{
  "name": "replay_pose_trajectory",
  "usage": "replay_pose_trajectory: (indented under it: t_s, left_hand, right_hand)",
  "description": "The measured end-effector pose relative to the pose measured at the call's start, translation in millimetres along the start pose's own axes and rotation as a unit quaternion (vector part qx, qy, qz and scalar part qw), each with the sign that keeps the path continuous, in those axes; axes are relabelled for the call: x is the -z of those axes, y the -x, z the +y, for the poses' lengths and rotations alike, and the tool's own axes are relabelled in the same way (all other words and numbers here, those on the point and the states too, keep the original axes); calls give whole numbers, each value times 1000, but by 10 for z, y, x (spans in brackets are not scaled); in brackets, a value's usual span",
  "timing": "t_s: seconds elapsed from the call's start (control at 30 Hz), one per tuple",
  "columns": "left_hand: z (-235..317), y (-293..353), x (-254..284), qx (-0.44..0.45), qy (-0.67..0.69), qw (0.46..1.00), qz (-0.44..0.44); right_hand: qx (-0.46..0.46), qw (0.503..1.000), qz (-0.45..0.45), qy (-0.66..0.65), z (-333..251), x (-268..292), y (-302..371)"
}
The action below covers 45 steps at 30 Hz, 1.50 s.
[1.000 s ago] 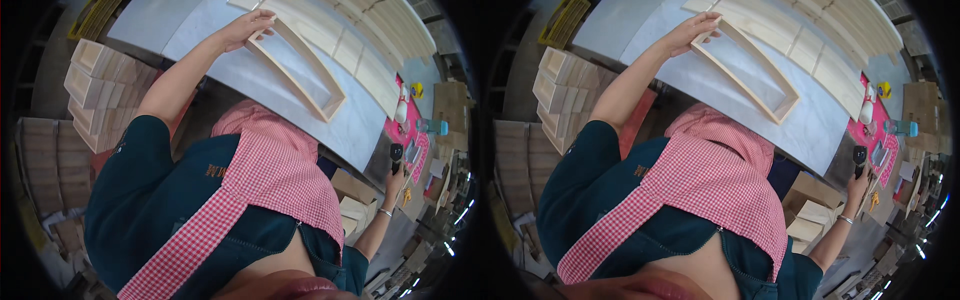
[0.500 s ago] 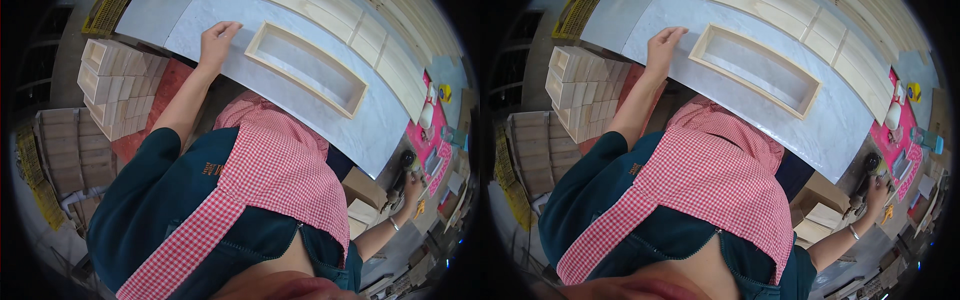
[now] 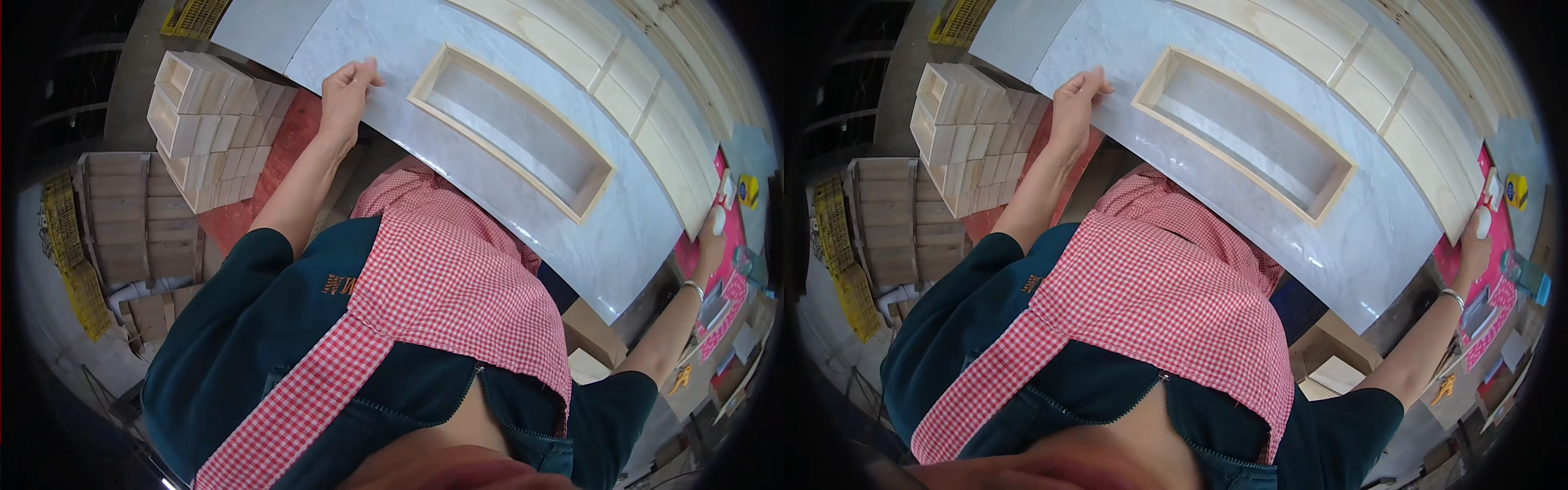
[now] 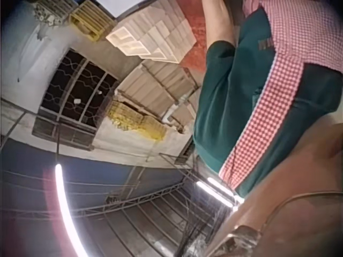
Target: Assemble wooden box components using glue and a pneumatic nail gun.
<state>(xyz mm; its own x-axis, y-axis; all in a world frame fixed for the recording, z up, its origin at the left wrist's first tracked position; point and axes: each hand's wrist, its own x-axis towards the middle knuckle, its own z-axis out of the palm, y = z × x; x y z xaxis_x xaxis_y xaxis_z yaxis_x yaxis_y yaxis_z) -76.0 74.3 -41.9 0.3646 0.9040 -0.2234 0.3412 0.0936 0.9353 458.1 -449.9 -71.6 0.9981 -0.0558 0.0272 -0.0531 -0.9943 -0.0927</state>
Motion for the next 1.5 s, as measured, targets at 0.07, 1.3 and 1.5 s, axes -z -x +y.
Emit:
replay_pose_trajectory:
  t_s: [0.07,1.3,1.5]
  left_hand:
    - [12,50,-2,4,-8,1000,-8]
    - [-537,731,-966,-665,-197,705,-148]
    - [-515,726,-958,-664,-198,705,-153]
  right_hand:
    - [-22,999,-32,9,-41,-55,-17]
    - [384,768,-90,-505,-2817,536,4040]
    - [397,762,-101,-501,-2864,515,3984]
